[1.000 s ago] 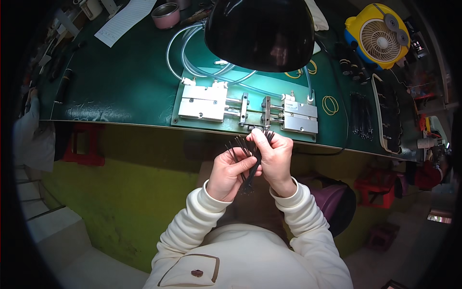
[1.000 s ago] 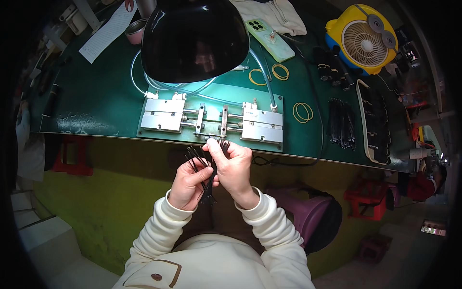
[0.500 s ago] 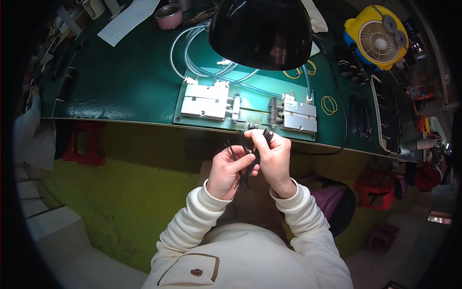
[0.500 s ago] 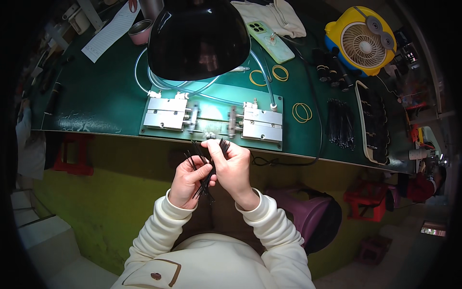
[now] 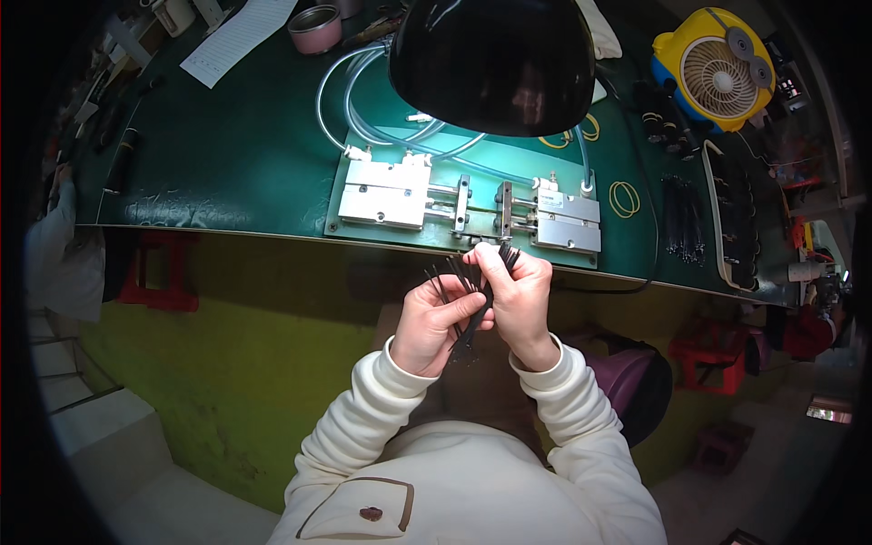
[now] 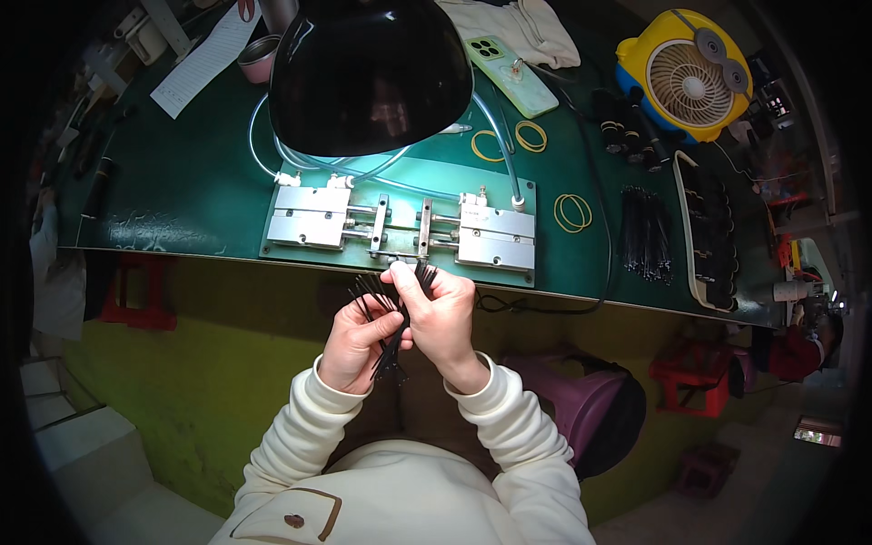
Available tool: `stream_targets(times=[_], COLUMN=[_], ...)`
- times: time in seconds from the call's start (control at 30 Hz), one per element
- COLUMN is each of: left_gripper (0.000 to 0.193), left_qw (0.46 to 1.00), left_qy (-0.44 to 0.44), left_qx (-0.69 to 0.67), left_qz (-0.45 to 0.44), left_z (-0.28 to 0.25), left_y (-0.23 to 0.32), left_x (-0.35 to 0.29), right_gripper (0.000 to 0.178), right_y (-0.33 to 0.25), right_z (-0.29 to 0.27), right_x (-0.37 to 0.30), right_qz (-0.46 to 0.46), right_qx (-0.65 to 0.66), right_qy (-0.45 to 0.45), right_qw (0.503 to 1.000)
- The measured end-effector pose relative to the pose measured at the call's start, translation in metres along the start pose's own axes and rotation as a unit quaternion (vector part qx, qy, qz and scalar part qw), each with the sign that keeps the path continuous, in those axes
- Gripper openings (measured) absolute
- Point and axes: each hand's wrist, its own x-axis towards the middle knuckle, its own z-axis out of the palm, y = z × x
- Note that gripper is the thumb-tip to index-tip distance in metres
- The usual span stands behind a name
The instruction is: Assembling small electronic components at a factory workbench.
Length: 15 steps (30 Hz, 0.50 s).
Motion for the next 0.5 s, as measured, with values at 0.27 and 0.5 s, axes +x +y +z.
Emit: stream_targets(times=[0.27,0.5], left_gripper=[0.008,0.008], left_qw=[1.0,1.0], left_qy=[0.017,0.024], left_qx=[-0.004,0.01], left_qz=[-0.006,-0.014], left_z=[0.001,0.002], left_y=[0.0,0.002], left_x=[-0.002,-0.005], right_gripper=[0.022,0.021], right_y=[-0.002,-0.014], right_z=[-0.001,0.002], right_x=[-0.001,-0.008], right_qz=[0.0,0.015], right_qx=[0.024,0.025], right_qy=[-0.023,-0.023], right_qw=[0.999,0.999])
